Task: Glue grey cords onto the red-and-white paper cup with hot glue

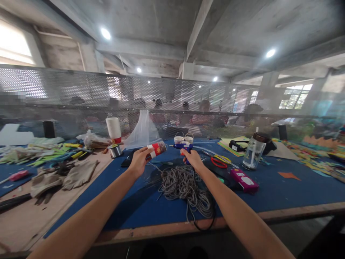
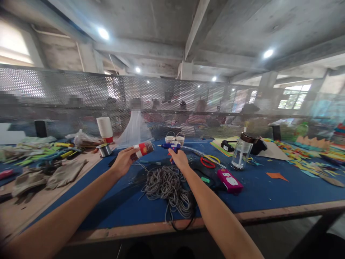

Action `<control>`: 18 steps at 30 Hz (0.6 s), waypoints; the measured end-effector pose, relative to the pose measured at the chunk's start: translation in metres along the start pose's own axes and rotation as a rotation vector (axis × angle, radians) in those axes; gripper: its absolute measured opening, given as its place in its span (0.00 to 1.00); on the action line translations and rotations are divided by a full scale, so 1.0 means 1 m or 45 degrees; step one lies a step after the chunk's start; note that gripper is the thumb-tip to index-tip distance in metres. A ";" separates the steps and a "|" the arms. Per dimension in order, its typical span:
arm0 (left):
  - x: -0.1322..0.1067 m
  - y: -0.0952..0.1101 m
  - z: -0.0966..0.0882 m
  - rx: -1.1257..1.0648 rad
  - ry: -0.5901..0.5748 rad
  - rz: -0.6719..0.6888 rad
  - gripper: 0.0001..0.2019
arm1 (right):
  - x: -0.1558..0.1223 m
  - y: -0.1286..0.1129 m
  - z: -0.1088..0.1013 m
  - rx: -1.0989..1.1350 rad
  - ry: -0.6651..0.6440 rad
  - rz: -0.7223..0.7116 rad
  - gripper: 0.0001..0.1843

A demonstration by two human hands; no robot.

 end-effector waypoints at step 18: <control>-0.013 -0.002 0.020 0.053 -0.174 -0.028 0.18 | -0.014 0.000 -0.001 -0.843 -0.003 0.068 0.33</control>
Point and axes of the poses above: each hand's wrist, its own x-axis towards the middle knuckle, its own z-axis out of the palm, y = z × x, the point moved 8 cm from there along x, towards the middle knuckle, and after that the axes turned 4 degrees about x, right-handed, at the moved point
